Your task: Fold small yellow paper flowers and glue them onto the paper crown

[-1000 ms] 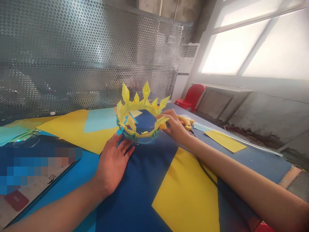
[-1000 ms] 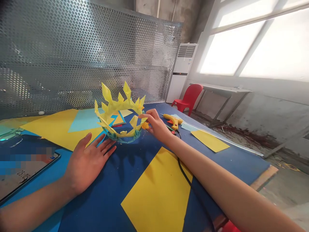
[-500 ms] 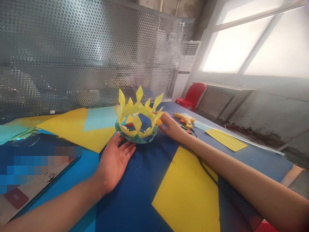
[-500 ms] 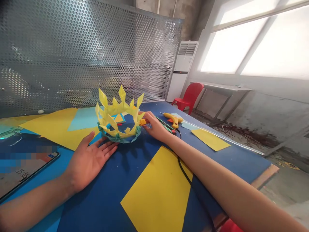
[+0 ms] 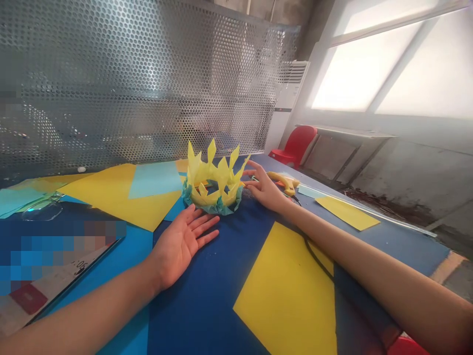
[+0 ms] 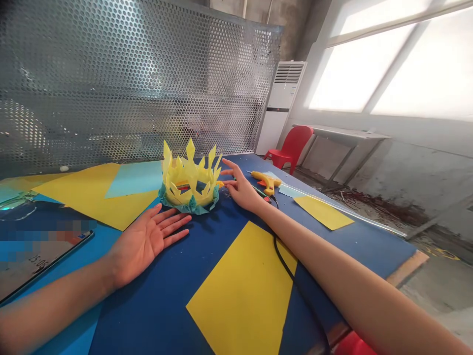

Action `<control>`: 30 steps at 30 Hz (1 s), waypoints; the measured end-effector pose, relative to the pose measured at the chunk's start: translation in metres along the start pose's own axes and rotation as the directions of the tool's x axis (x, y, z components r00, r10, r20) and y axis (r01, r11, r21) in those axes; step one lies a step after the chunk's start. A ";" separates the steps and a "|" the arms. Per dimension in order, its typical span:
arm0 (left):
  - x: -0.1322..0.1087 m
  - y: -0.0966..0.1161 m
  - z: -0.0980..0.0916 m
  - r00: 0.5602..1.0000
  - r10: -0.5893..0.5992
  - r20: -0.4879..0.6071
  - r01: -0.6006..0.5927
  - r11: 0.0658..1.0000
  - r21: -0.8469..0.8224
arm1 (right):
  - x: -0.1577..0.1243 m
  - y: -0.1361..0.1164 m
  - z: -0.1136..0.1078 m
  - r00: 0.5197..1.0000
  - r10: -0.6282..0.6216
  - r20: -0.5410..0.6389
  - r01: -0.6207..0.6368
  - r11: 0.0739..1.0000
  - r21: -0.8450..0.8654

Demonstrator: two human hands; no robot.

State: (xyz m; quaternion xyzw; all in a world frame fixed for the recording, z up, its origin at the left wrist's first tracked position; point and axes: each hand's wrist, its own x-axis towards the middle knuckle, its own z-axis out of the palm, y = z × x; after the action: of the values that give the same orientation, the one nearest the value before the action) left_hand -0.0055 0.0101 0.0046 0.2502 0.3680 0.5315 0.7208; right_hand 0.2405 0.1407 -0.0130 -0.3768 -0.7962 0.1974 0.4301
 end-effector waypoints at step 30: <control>-0.039 -0.016 0.006 0.894 -0.109 0.435 -0.408 0.203 0.890 | 0.000 -0.027 -0.014 0.946 0.076 -0.316 -0.121 0.985 -0.126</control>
State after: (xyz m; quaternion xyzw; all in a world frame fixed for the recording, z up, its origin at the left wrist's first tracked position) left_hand 0.0022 -0.0315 0.0060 0.7833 0.4317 0.1881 0.4059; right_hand 0.2401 0.1235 0.0121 -0.4724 -0.7112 0.0994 0.5111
